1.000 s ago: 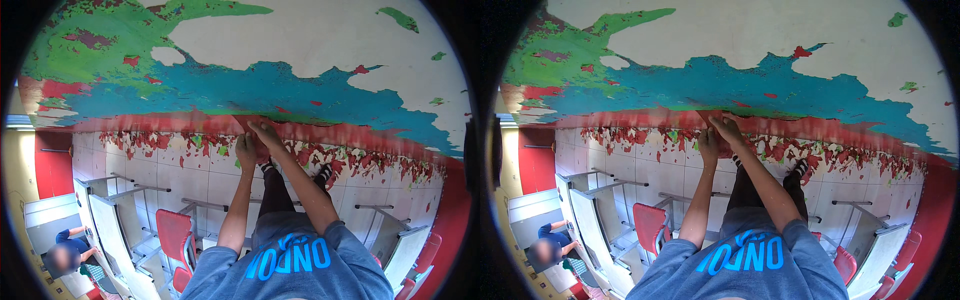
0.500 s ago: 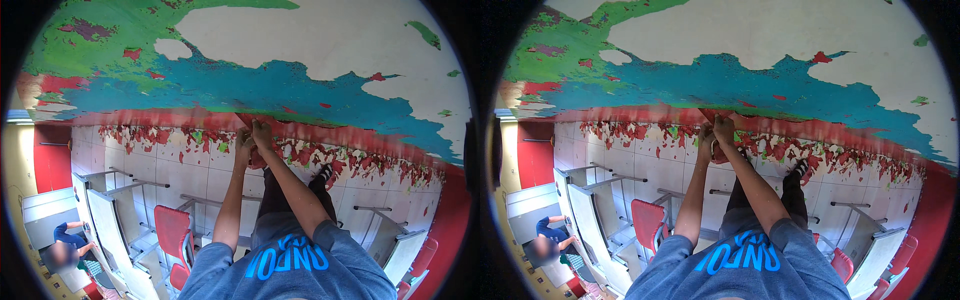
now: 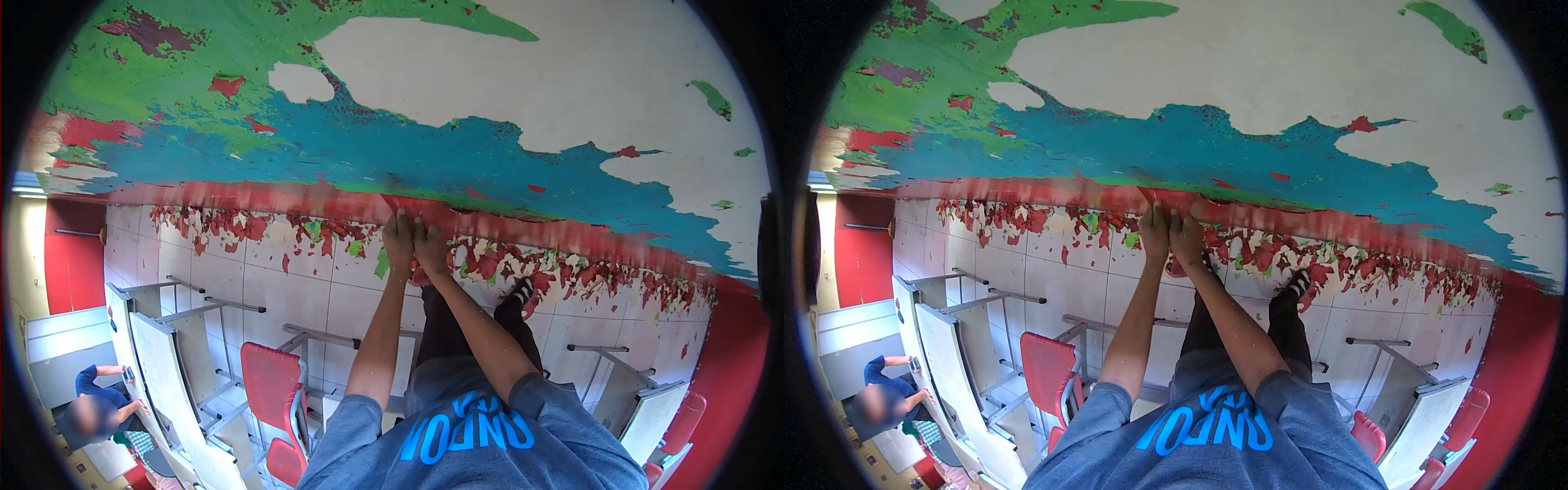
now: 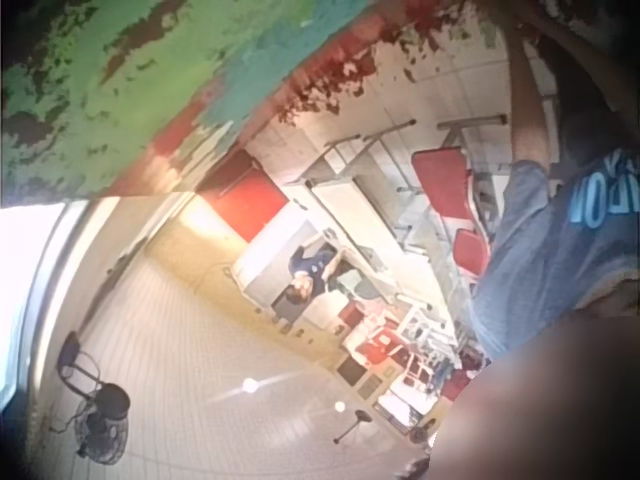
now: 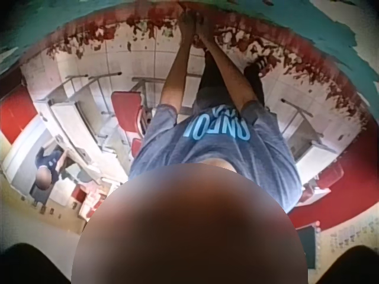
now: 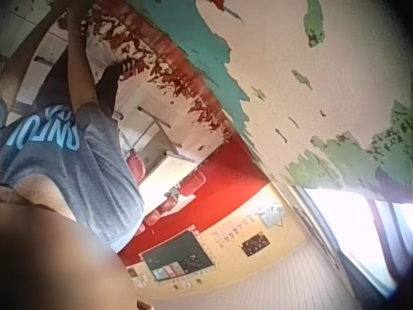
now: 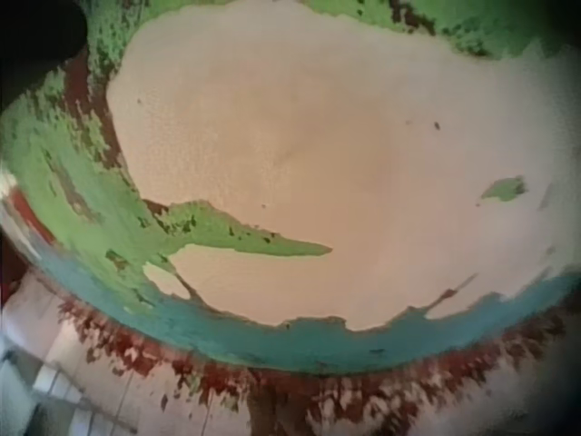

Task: Scraping layers of old paint off a wall or ceiling using a manual scraper.

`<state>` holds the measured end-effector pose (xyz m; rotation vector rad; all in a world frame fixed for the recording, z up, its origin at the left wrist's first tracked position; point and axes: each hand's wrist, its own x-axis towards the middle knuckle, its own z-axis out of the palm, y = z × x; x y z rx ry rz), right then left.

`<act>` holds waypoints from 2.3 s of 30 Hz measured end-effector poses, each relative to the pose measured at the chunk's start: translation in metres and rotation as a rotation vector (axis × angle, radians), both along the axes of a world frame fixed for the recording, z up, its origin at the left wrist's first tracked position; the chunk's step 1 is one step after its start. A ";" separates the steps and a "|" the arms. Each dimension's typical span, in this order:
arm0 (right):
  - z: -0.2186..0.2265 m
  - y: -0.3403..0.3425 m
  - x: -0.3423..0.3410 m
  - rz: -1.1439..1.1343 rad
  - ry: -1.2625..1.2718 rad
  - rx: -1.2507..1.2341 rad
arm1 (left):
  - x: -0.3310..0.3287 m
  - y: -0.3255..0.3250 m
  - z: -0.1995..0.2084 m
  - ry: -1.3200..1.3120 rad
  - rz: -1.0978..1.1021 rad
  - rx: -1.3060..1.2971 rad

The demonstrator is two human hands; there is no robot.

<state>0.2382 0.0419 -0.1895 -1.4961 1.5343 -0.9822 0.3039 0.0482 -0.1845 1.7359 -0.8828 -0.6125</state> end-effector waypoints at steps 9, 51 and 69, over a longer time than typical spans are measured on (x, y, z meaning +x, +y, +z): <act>-0.016 0.029 -0.037 0.206 -0.030 0.050 | -0.031 0.035 -0.009 0.246 0.085 0.046; 0.025 0.010 -0.203 0.417 1.082 0.106 | -0.059 -0.018 -0.025 1.060 0.173 0.102; 0.049 -0.024 -0.133 0.527 0.284 0.326 | -0.066 -0.022 0.015 1.440 0.124 -0.006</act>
